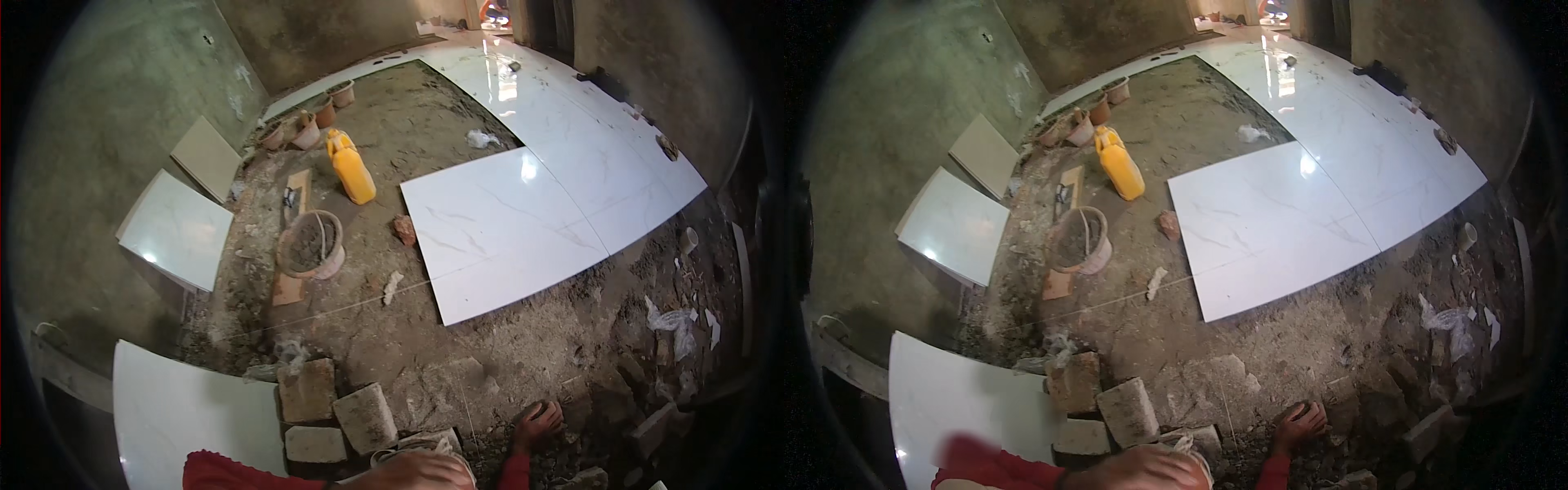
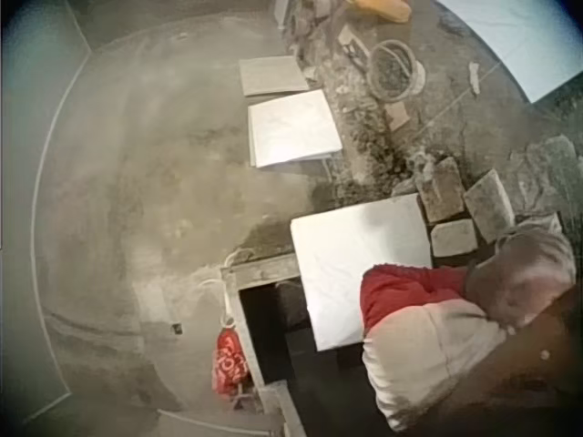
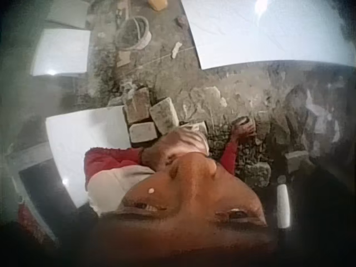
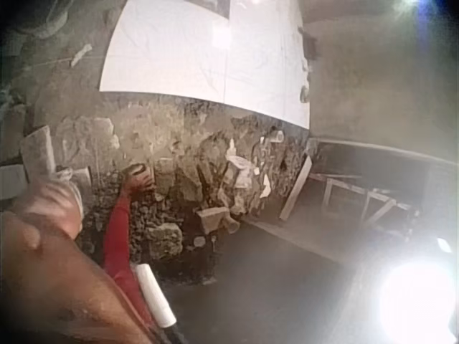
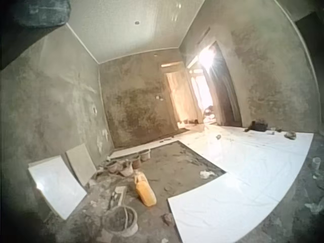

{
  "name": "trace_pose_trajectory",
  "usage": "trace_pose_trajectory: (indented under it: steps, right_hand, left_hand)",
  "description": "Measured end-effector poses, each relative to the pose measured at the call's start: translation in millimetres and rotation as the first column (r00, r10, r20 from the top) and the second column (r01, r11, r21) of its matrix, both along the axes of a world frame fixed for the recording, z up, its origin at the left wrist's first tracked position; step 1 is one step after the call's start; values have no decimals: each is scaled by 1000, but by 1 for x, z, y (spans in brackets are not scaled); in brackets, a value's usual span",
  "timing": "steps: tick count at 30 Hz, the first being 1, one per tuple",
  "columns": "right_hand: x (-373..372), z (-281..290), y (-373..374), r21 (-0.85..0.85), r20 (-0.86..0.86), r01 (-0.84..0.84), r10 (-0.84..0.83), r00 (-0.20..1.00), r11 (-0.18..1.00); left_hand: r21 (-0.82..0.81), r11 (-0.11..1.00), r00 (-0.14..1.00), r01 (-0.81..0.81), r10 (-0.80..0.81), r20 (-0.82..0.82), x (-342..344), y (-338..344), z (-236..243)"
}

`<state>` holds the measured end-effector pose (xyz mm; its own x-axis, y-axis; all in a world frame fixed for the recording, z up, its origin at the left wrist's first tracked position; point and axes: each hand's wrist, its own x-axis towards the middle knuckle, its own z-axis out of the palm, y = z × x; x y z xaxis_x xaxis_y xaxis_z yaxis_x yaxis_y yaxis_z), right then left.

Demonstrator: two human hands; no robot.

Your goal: The person aligns a tile with a string line, pours liquid from a yellow container into buckets containing mortar, and handles tiles and tools on a dirt floor.

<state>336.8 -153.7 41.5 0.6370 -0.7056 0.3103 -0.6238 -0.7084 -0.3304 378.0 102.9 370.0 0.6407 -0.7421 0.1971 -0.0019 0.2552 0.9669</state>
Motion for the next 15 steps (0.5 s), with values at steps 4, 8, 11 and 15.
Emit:
trace_pose_trajectory:
  steps: [4,8,11,15]
  right_hand:
    - [10,12,17,66,-23,-2,4,1000,998]
    - [49,75,67,582,-363,-258,530,767,771]
    - [63,47,103,353,-15,-429,463,886,832]
    - [100,69,146,616,-47,-385,520,853,687]
  left_hand:
    - [274,927,787,-256,36,615,1,-13,19]
    - [561,772,835,-300,-72,545,14,-14,73]
    - [569,762,917,-309,80,391,26,-15,95]
    - [757,599,962,-261,98,253,5,16,75]
